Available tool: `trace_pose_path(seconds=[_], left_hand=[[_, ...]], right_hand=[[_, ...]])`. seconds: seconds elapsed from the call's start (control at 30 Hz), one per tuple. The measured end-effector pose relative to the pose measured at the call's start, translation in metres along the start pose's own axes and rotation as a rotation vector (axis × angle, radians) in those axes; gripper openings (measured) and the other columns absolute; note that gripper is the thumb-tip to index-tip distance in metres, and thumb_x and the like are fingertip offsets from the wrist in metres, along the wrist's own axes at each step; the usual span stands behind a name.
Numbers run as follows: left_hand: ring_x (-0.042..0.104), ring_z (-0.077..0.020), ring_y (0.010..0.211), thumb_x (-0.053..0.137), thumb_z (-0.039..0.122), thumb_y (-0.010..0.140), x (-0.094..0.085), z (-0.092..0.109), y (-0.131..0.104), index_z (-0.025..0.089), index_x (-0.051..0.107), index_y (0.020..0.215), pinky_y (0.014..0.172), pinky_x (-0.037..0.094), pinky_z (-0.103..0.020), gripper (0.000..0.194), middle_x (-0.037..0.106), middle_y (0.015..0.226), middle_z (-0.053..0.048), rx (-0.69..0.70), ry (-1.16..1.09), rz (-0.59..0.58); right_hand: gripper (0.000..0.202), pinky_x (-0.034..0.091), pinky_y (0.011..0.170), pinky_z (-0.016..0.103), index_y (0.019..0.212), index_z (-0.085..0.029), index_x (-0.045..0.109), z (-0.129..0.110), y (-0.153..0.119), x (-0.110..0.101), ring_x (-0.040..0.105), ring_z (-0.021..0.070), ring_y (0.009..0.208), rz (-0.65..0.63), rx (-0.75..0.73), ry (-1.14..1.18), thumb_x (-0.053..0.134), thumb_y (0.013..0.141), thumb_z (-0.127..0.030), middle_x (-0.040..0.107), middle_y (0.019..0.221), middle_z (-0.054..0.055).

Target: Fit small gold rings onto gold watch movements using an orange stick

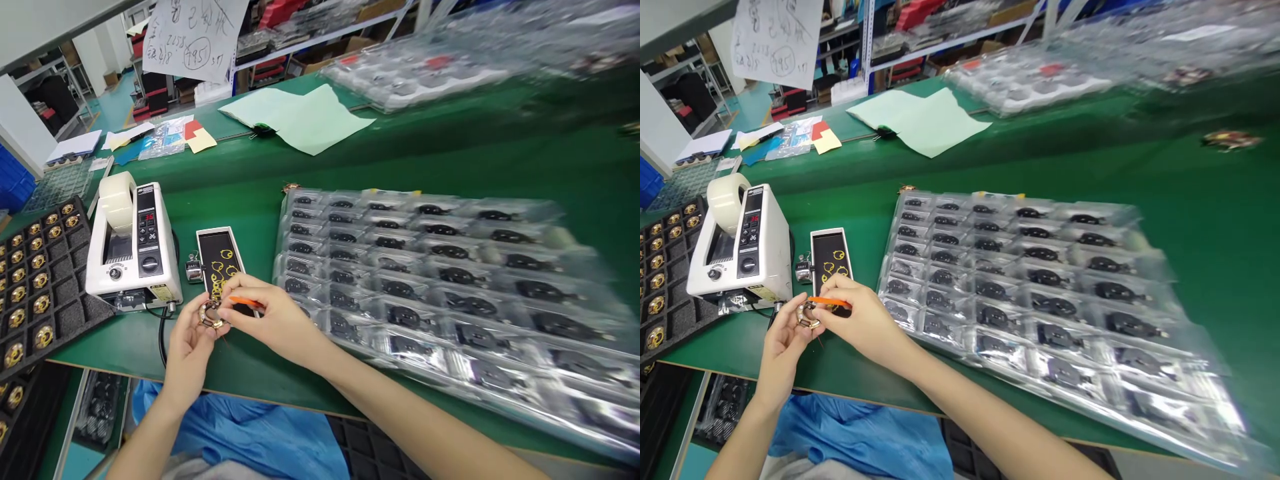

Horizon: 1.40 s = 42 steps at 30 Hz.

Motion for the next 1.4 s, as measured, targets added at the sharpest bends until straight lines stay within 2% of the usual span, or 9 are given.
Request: trace_pose_path(seconds=[0.2, 0.37, 0.73, 0.9, 0.97, 1.07, 1.17, 1.3, 1.4], left_hand=[[0.066, -0.0187, 0.11, 0.069, 0.033, 0.086, 0.001, -0.002, 0.0, 0.026, 0.063, 0.123, 0.094, 0.055, -0.028, 0.039, 0.07, 0.122, -0.006, 0.027, 0.017, -0.023], [0.066, -0.0162, 0.109, 0.071, 0.031, 0.085, 0.003, -0.005, 0.001, 0.029, 0.065, 0.121, 0.092, 0.054, -0.023, 0.036, 0.071, 0.12, -0.003, 0.04, -0.012, -0.019], [0.072, -0.0142, 0.085, 0.077, 0.041, 0.077, 0.011, -0.013, 0.005, 0.02, 0.07, 0.105, 0.077, 0.059, -0.023, 0.036, 0.077, 0.092, -0.003, 0.066, -0.013, 0.202], [0.073, -0.0158, 0.082, 0.079, 0.045, 0.073, 0.008, -0.01, 0.006, 0.018, 0.071, 0.1, 0.07, 0.059, -0.022, 0.039, 0.076, 0.089, -0.004, 0.061, 0.012, 0.258], [0.073, -0.0161, 0.08, 0.078, 0.045, 0.074, 0.007, -0.01, 0.006, 0.018, 0.07, 0.1, 0.069, 0.06, -0.023, 0.039, 0.076, 0.09, -0.004, 0.062, 0.012, 0.257], [0.072, -0.0168, 0.078, 0.076, 0.045, 0.076, 0.007, -0.013, 0.006, 0.018, 0.068, 0.1, 0.069, 0.06, -0.026, 0.037, 0.076, 0.091, -0.005, 0.056, 0.022, 0.235], [0.071, -0.0181, 0.084, 0.073, 0.043, 0.079, 0.007, -0.016, 0.006, 0.019, 0.065, 0.1, 0.073, 0.059, -0.028, 0.033, 0.075, 0.093, -0.006, 0.059, 0.046, 0.197], [0.067, -0.0174, 0.084, 0.067, 0.039, 0.085, 0.004, -0.014, 0.006, 0.018, 0.068, 0.089, 0.077, 0.054, -0.028, 0.021, 0.07, 0.088, -0.005, 0.124, 0.229, 0.117], [0.059, -0.015, 0.077, 0.069, 0.032, 0.082, 0.0, -0.009, 0.006, 0.017, 0.072, 0.077, 0.07, 0.048, -0.023, 0.016, 0.062, 0.081, -0.003, 0.221, 0.355, 0.16]], right_hand=[[0.022, 0.045, 0.066, 0.028, 0.061, -0.018, 0.063, 0.0, -0.001, 0.0, 0.057, 0.015, 0.075, 0.004, -0.012, -0.069, 0.059, 0.083, -0.019, 0.058, 0.08, 0.003], [0.019, 0.045, 0.065, 0.028, 0.063, -0.019, 0.06, 0.001, -0.004, 0.003, 0.058, 0.0152, 0.074, 0.07, -0.021, -0.122, 0.059, 0.082, -0.016, 0.058, 0.079, 0.002], [0.016, 0.047, 0.062, 0.026, 0.072, -0.019, 0.061, 0.002, -0.012, 0.012, 0.061, 0.0154, 0.075, 0.193, -0.233, -0.306, 0.056, 0.084, -0.011, 0.062, 0.082, 0.003], [0.011, 0.044, 0.062, 0.027, 0.078, -0.02, 0.055, 0.006, -0.015, 0.014, 0.06, 0.0173, 0.074, 0.265, -0.206, -0.39, 0.06, 0.081, -0.011, 0.062, 0.08, 0.003], [0.011, 0.043, 0.062, 0.026, 0.081, -0.02, 0.054, 0.006, -0.013, 0.013, 0.058, 0.0165, 0.072, 0.225, -0.139, -0.367, 0.062, 0.081, -0.013, 0.06, 0.079, 0.002], [0.013, 0.041, 0.057, 0.024, 0.075, -0.02, 0.053, 0.005, -0.008, 0.012, 0.053, 0.0135, 0.066, 0.064, -0.062, -0.269, 0.058, 0.086, -0.013, 0.054, 0.076, 0.0], [0.02, 0.038, 0.054, 0.023, 0.069, -0.02, 0.048, 0.005, -0.006, 0.012, 0.048, 0.0124, 0.062, -0.003, -0.07, -0.219, 0.052, 0.087, -0.011, 0.048, 0.072, -0.002], [0.017, 0.04, 0.056, 0.025, 0.074, -0.02, 0.048, 0.004, -0.007, 0.012, 0.052, 0.0139, 0.065, 0.026, -0.172, -0.303, 0.051, 0.088, -0.012, 0.053, 0.073, 0.0], [0.009, 0.046, 0.06, 0.026, 0.088, -0.02, 0.052, -0.003, -0.013, 0.013, 0.057, 0.0151, 0.07, 0.154, -0.405, -0.374, 0.052, 0.088, -0.012, 0.06, 0.077, 0.002]])
Point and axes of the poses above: each hand's wrist, its own y-axis towards the middle knuckle, its own x-axis out of the palm, z = x × y, the point moved 2 cm from there along y, towards the middle knuckle
